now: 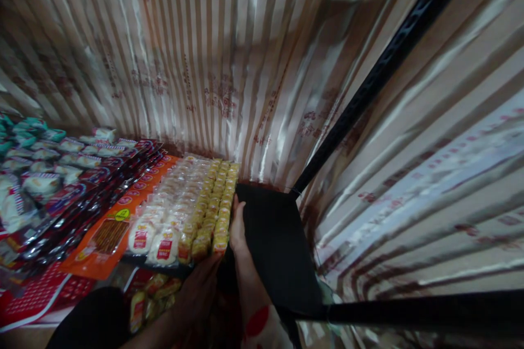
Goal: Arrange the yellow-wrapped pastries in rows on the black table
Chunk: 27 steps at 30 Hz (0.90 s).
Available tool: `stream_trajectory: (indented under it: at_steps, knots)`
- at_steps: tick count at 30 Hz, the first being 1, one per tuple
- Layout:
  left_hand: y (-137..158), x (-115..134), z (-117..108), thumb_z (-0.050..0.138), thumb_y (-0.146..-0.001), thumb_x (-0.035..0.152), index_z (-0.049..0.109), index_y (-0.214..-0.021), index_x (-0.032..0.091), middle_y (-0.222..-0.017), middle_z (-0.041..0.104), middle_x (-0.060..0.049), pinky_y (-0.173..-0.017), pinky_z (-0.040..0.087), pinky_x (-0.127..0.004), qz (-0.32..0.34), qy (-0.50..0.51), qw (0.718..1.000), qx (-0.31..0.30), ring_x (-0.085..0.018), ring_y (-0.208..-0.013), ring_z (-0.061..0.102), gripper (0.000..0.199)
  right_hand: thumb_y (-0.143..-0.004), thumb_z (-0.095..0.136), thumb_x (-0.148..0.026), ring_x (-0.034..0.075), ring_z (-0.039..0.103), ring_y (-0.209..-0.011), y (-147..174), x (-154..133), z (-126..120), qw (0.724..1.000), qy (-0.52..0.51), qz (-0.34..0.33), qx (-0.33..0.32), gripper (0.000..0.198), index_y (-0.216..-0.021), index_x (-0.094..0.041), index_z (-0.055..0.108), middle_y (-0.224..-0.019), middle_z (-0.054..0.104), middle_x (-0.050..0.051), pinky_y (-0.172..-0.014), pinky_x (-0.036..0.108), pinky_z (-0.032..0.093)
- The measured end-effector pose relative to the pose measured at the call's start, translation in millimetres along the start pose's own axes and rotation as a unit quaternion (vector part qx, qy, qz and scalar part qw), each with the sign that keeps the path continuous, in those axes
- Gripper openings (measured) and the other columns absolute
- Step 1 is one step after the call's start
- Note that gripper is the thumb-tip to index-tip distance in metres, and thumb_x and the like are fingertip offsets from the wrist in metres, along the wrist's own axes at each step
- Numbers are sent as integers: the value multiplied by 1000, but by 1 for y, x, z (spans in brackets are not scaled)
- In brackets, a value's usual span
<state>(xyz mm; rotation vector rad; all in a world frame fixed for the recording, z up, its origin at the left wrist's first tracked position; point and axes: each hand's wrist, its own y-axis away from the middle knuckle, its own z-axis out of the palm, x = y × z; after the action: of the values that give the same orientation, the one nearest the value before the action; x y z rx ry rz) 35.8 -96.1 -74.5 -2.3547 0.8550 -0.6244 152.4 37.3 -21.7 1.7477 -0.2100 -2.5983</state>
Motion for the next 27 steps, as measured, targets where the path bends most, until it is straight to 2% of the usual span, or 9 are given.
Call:
stream_trajectory:
  at_steps: [5, 10, 16, 21, 27]
  knots:
    - [1, -1, 4, 24, -93, 17, 15, -143, 10, -129, 52, -15, -97, 45, -33, 4, -16, 1000, -5, -20, -127, 41, 52, -79, 31, -72, 18, 33, -133, -5, 6, 1, 994, -108, 15, 8, 65, -128, -33, 48, -140, 41, -5, -110, 39, 25]
    - [2, 0, 6, 24, -93, 16, 17, -143, 11, -130, 52, -13, -98, 44, -29, -5, -35, 999, 4, -17, -126, 42, 50, -80, 35, -68, 15, 26, -135, -15, 10, -2, 991, -134, 17, 19, 61, -128, -33, 48, -141, 39, -6, -113, 39, 16]
    - [1, 2, 4, 24, -93, 17, 18, -143, 11, -130, 53, -12, -97, 45, -28, -7, -52, 999, -2, -17, -126, 42, 50, -81, 35, -68, 17, 28, -135, -21, 8, 1, 986, -166, 14, 13, 59, -125, -32, 51, -140, 42, -4, -112, 41, 20]
    - [2, 2, 6, 23, -93, 17, 19, -142, 10, -126, 56, -12, -94, 47, -28, -2, -64, 998, 15, -17, -125, 44, 50, -81, 35, -67, 16, 29, -134, -23, 13, -4, 989, -145, 11, 38, 60, -129, -31, 47, -141, 41, -3, -112, 41, 17]
    - [1, 0, 5, 24, -94, 20, 23, -141, 10, -128, 55, -11, -95, 46, -28, 10, -80, 997, 6, -17, -123, 47, 49, -81, 34, -67, 17, 35, -131, -29, 6, 3, 985, -161, 3, 61, 63, -131, -30, 44, -141, 40, 0, -111, 40, 22]
